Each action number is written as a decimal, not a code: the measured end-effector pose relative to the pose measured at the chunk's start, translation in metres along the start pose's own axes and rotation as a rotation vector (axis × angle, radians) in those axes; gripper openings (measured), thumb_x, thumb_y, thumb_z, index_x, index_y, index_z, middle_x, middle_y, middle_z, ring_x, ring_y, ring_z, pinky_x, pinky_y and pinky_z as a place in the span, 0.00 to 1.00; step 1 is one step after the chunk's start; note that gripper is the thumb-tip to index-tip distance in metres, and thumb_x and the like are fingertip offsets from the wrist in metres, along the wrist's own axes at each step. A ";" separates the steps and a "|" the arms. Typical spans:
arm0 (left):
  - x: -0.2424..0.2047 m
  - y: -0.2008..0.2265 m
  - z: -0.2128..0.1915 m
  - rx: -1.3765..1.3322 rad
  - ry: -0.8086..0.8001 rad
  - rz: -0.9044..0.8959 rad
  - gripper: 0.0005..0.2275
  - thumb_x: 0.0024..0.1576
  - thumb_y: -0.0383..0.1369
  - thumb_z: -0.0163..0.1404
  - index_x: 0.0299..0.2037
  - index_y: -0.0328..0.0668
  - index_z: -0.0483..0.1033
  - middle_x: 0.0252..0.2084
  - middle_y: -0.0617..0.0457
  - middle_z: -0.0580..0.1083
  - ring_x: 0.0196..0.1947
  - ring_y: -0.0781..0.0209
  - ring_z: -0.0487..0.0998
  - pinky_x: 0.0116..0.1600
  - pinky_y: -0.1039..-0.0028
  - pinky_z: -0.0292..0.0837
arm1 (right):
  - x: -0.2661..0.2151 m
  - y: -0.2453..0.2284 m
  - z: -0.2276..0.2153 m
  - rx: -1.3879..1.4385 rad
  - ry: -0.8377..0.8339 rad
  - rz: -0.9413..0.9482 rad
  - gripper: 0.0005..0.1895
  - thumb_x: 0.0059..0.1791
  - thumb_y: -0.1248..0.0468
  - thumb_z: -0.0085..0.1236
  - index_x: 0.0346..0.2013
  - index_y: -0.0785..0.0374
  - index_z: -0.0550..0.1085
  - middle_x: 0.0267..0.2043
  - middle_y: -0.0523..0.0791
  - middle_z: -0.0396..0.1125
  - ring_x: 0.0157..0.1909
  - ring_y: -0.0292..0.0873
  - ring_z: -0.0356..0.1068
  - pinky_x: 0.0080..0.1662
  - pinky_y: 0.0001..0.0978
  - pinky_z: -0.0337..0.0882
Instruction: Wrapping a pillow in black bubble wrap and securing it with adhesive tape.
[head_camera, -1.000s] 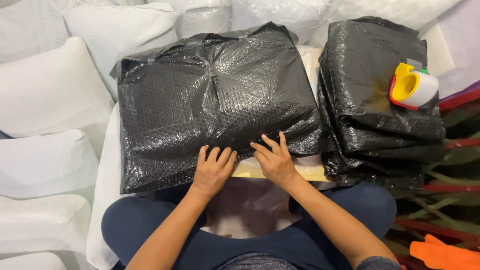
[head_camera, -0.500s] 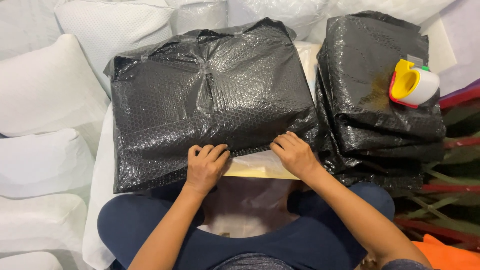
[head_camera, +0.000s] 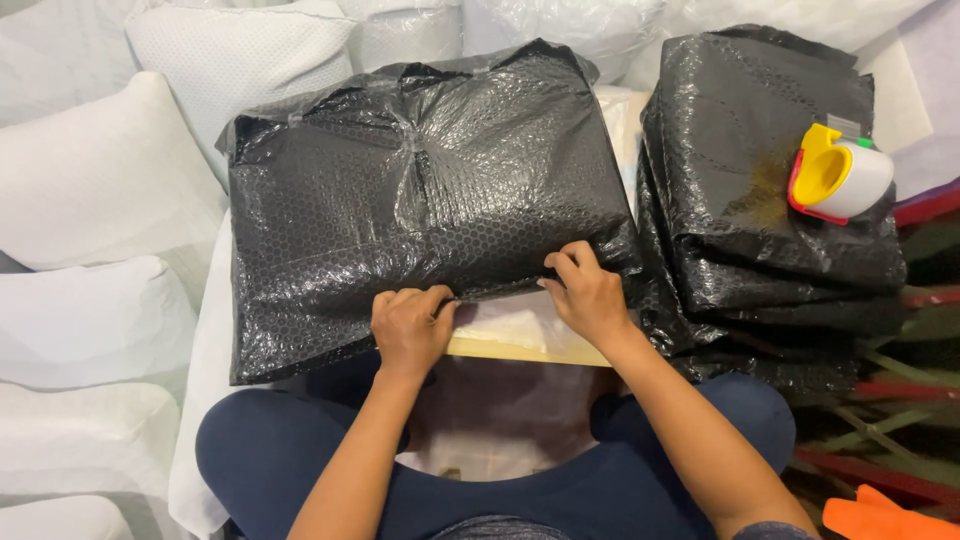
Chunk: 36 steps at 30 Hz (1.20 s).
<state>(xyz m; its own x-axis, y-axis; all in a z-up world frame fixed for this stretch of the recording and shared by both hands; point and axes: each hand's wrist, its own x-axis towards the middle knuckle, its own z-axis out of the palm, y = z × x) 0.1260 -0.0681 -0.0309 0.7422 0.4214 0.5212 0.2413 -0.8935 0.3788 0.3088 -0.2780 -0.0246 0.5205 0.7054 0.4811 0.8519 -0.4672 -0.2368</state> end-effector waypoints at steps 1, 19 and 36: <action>-0.002 -0.001 0.002 -0.002 0.001 0.004 0.08 0.45 0.33 0.66 0.33 0.58 0.82 0.21 0.64 0.79 0.32 0.65 0.82 0.45 0.72 0.65 | 0.000 -0.002 0.001 -0.003 0.003 0.002 0.14 0.44 0.62 0.69 0.41 0.51 0.74 0.40 0.37 0.65 0.35 0.42 0.77 0.38 0.34 0.79; -0.019 -0.009 0.000 0.227 -0.120 0.265 0.15 0.48 0.39 0.59 0.46 0.60 0.81 0.47 0.69 0.76 0.44 0.67 0.73 0.55 0.64 0.59 | 0.011 0.102 -0.136 -0.156 0.741 0.519 0.28 0.45 0.72 0.66 0.57 0.68 0.64 0.56 0.53 0.61 0.47 0.48 0.65 0.41 0.35 0.70; -0.045 0.046 -0.018 -0.476 0.054 -0.127 0.11 0.45 0.21 0.58 0.39 0.37 0.82 0.40 0.48 0.79 0.43 0.56 0.80 0.56 0.68 0.75 | -0.004 0.185 -0.127 -0.103 0.504 0.910 0.22 0.43 0.59 0.70 0.42 0.67 0.70 0.37 0.53 0.72 0.38 0.55 0.71 0.43 0.47 0.71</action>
<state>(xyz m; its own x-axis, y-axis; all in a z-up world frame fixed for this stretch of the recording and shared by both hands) 0.0919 -0.1253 -0.0233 0.6889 0.5408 0.4827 0.0054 -0.6698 0.7425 0.4572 -0.4351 0.0365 0.8585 -0.2287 0.4590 0.1286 -0.7704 -0.6244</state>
